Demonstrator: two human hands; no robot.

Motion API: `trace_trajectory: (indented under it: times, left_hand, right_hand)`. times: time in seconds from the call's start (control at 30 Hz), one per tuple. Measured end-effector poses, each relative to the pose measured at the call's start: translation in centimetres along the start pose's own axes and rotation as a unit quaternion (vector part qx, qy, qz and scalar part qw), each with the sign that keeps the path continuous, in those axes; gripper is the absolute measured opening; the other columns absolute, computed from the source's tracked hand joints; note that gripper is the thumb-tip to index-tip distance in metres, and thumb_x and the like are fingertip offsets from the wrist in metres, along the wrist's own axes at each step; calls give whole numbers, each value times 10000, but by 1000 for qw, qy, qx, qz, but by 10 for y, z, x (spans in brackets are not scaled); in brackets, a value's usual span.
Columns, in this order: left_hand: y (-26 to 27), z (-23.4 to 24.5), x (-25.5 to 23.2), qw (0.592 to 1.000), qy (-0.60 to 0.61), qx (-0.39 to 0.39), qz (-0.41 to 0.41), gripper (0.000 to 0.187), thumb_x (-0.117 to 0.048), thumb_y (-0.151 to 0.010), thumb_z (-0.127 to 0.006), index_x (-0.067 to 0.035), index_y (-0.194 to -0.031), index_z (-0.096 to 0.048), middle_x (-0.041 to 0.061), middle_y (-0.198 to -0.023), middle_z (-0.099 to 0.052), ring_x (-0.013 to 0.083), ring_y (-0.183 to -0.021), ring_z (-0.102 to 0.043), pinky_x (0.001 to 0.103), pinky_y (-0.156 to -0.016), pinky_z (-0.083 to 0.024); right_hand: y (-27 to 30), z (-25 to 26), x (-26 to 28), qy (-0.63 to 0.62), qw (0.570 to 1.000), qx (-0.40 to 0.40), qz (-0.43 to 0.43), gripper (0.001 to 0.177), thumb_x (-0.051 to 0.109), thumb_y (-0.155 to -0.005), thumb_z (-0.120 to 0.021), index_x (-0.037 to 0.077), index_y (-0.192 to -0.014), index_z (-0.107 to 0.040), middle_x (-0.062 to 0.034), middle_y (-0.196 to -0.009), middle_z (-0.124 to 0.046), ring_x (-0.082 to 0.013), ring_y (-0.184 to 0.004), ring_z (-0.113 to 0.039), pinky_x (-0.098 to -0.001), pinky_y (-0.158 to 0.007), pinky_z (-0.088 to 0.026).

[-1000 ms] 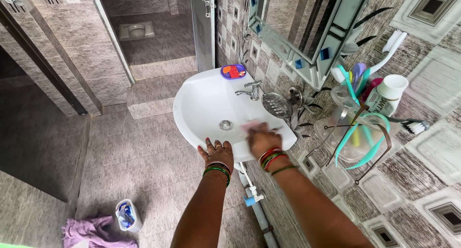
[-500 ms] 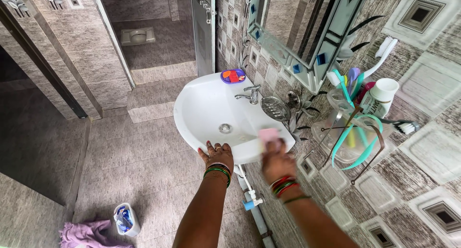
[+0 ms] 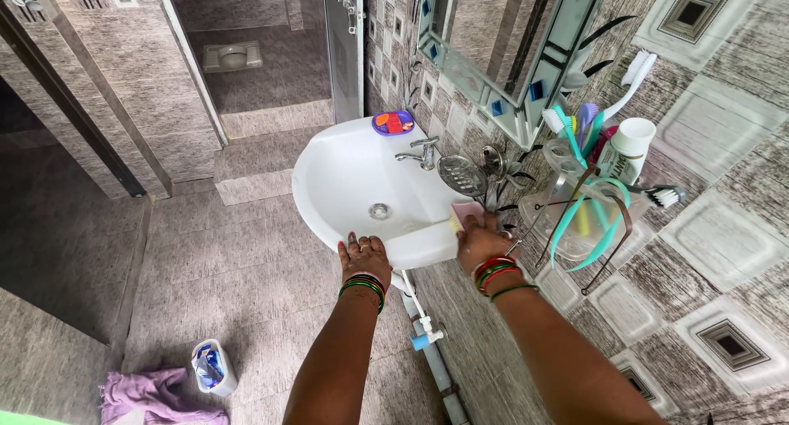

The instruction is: The person scrubs a white bathroom sink with a pink sponge, rinses the sponge, and then wipes the mirror above the sink. They also handle a purple cloth, placing it in the sink. The task involves cleaning the sink basin and mirror surfaces.

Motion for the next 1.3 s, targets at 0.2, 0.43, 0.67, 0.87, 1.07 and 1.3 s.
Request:
trace_trajectory:
  times: [0.2, 0.43, 0.67, 0.87, 1.07, 1.3]
  left_hand:
    - [5, 8, 1, 1000, 11, 7, 2, 615, -343, -1064, -456, -1, -1525, -236, 225, -1674, -179, 382, -1583, -28, 553, -1275, -8]
    - [2, 6, 4, 1000, 28, 8, -3, 593, -373, -1057, -471, -4, -1487, -300, 224, -1665, -193, 371, -1582, -22, 544, -1275, -3]
    - [1, 10, 7, 999, 35, 15, -9, 611, -372, -1035, -527, -30, -1497, -320, 211, -1646, -236, 364, -1586, -24, 569, -1274, 3]
    - [-3, 9, 11, 999, 37, 9, -21, 679, -425, -1007, -594, -22, -1494, -344, 224, -1635, -267, 367, -1587, -40, 570, -1274, 6]
    - [-10, 9, 18, 998, 34, 20, -41, 860, -530, -941, -642, -28, -1546, -295, 208, -1639, -263, 357, -1583, -45, 570, -1272, 15]
    - [-23, 18, 50, 996, -26, 35, -74, 1213, -742, -778, -720, 10, -1588, -222, 239, -1675, -181, 388, -1592, -21, 531, -1287, -5]
  right_hand:
    - [24, -27, 79, -98, 987, 23, 127, 373, 348, -966, -498, 211, -1294, -612, -175, -1451, -480, -410, -1133, -629, -560, -1004, -469]
    - [-24, 0, 35, -9, 997, 57, 58, 348, 330, -999, -436, 270, -1252, -668, -94, -1389, -552, -327, -1114, -680, -610, -1066, -385]
    - [-23, -14, 61, 81, 992, 46, 84, 351, 363, -1020, -467, 186, -1227, -689, -169, -1362, -573, -370, -1165, -640, -616, -1075, -368]
    - [-25, -12, 88, 28, 986, 95, 133, 307, 338, -976, -514, 230, -1172, -722, -157, -1340, -584, -361, -1180, -626, -586, -1095, -346]
    - [-29, 16, 68, 129, 982, 77, 115, 288, 306, -931, -570, 233, -1132, -763, -74, -1362, -600, -379, -1300, -525, -521, -1114, -334]
    - [-50, -10, 136, 63, 962, 227, 139, 347, 325, -955, -539, 254, -1233, -733, -64, -1343, -674, -318, -1252, -613, -554, -1099, -389]
Point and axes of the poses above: each hand's wrist, its own y-axis away from the middle knuckle, its own z-axis out of the back of the hand, x = y × z, the point moved 1 cm from there along -y, towards the middle knuckle
